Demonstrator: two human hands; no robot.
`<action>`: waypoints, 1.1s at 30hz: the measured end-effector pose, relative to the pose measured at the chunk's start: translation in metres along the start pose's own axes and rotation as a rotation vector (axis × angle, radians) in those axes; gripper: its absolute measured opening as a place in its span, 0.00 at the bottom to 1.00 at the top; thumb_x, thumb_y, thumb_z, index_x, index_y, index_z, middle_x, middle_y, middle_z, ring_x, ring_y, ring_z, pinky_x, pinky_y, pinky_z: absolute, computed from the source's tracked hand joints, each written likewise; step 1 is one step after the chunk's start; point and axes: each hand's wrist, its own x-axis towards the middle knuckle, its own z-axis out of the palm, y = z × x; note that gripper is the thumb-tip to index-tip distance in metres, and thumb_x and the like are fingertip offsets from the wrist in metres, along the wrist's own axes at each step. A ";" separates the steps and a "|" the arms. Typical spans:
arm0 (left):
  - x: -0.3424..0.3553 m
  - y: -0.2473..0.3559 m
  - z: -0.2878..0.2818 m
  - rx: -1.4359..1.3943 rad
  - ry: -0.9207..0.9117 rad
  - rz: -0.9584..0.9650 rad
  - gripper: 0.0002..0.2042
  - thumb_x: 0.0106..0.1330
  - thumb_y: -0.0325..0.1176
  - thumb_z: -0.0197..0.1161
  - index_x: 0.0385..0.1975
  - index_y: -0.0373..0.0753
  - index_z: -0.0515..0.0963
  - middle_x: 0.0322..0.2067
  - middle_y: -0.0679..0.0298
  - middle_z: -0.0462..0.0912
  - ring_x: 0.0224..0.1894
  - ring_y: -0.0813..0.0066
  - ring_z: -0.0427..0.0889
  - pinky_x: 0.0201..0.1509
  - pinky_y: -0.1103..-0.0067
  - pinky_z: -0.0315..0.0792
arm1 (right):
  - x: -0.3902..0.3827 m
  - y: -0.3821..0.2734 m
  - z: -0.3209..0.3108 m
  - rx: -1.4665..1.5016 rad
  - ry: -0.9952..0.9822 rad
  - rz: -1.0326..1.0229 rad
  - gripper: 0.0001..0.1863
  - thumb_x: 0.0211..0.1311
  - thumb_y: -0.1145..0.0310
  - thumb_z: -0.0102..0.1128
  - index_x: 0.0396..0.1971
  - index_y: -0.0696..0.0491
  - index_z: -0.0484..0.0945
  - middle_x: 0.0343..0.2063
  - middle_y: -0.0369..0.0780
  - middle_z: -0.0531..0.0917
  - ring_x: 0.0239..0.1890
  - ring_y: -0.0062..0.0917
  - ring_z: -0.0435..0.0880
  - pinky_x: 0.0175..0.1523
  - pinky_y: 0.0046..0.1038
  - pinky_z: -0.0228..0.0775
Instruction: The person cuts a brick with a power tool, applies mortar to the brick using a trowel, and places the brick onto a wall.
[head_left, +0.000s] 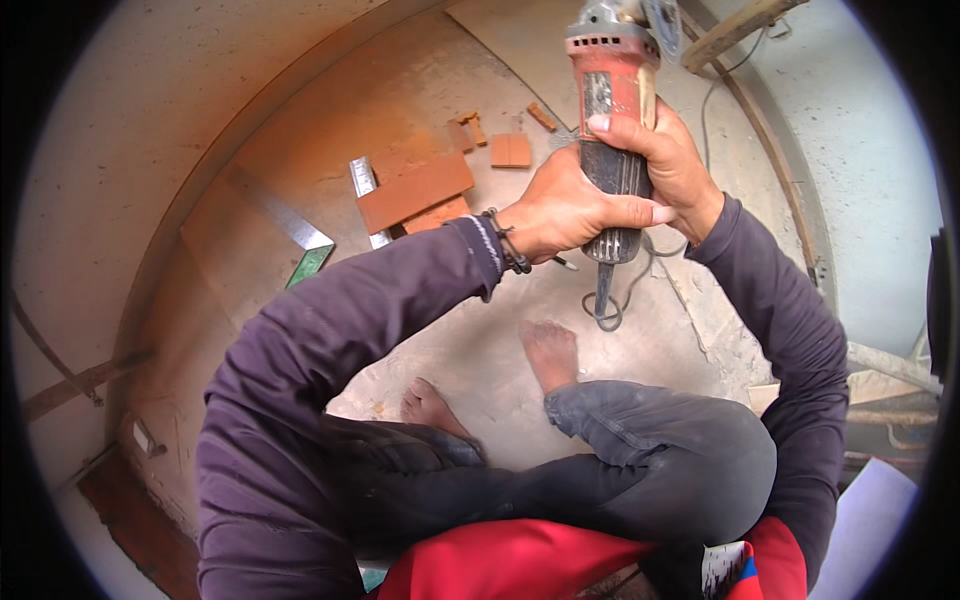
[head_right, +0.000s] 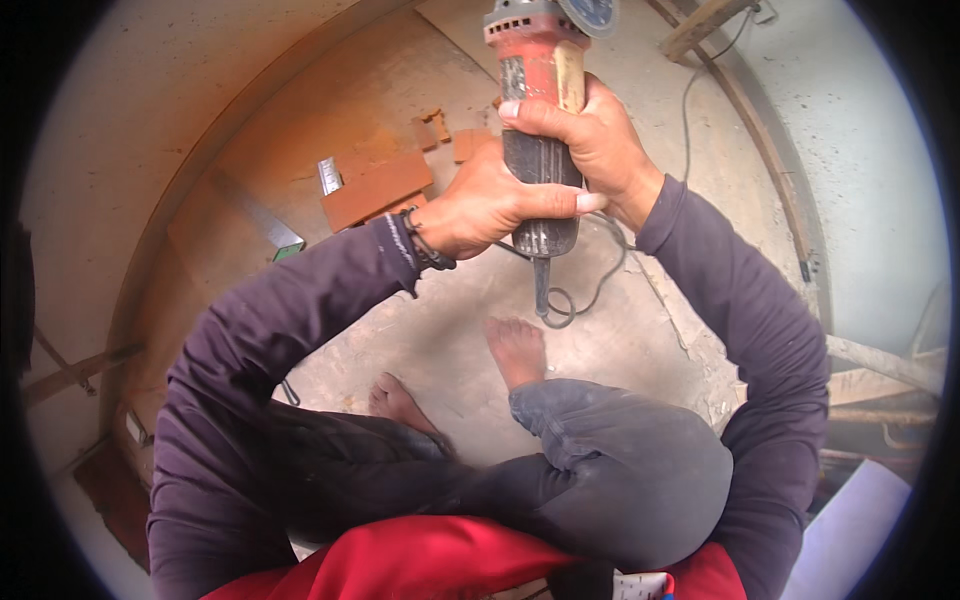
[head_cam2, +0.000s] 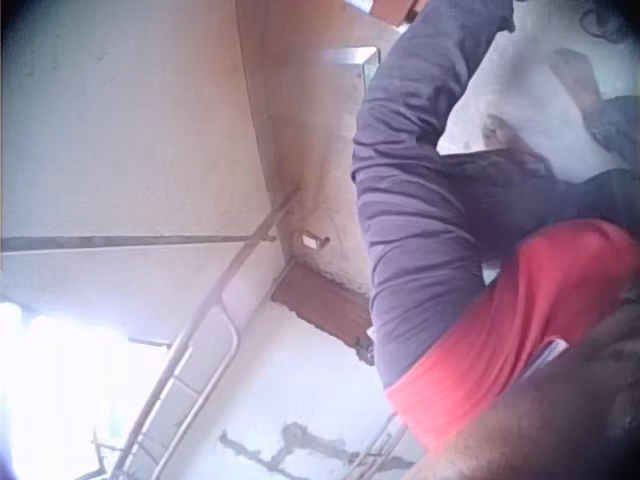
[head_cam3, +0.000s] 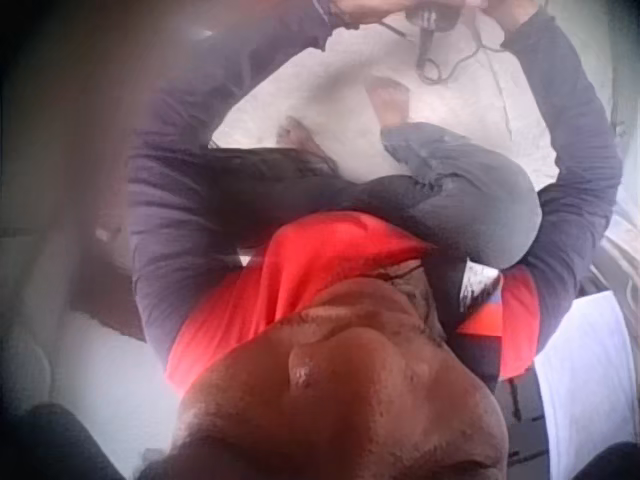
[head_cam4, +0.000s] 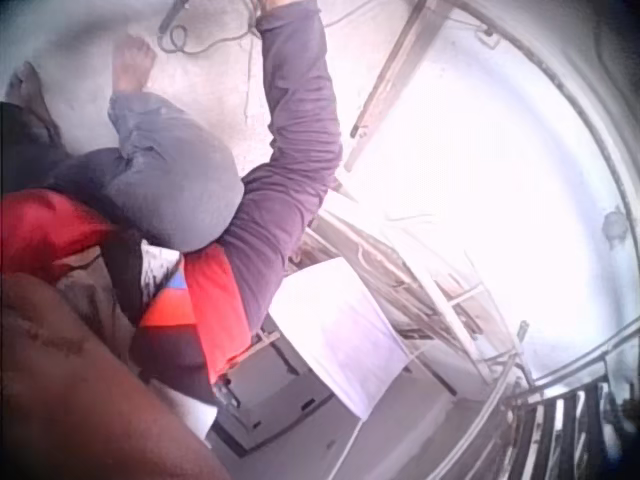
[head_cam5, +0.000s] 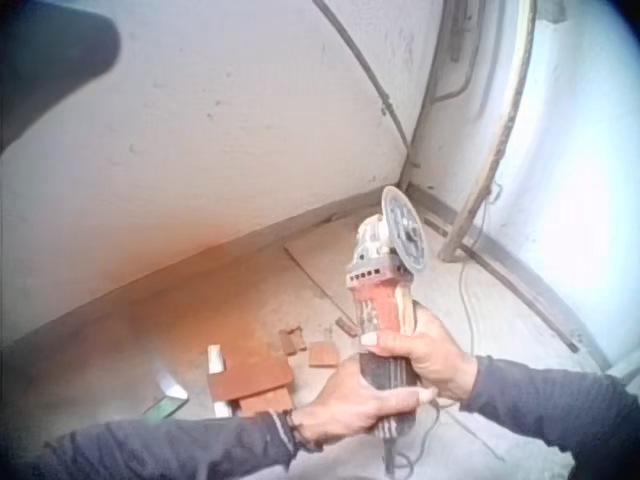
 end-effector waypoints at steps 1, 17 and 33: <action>-0.004 0.006 0.001 -0.041 -0.029 -0.043 0.24 0.58 0.35 0.74 0.50 0.32 0.74 0.41 0.61 0.82 0.42 0.74 0.83 0.43 0.76 0.79 | 0.000 -0.006 -0.001 0.034 -0.043 0.042 0.26 0.57 0.63 0.70 0.50 0.57 0.70 0.39 0.38 0.79 0.38 0.21 0.81 0.45 0.25 0.76; -0.039 -0.054 0.003 -0.328 -0.093 -0.175 0.14 0.58 0.30 0.71 0.42 0.36 0.77 0.35 0.64 0.81 0.36 0.75 0.82 0.42 0.78 0.76 | -0.020 0.060 0.000 0.669 -0.270 -0.018 0.41 0.67 0.38 0.50 0.64 0.61 0.60 0.53 0.57 0.75 0.51 0.43 0.81 0.57 0.43 0.77; -0.036 -0.075 0.017 0.364 0.348 -0.125 0.35 0.48 0.37 0.76 0.55 0.33 0.67 0.45 0.58 0.79 0.47 0.70 0.79 0.52 0.76 0.74 | -0.030 0.091 -0.016 0.570 -0.167 -0.052 0.45 0.67 0.36 0.46 0.68 0.59 0.56 0.56 0.52 0.74 0.52 0.39 0.80 0.58 0.41 0.76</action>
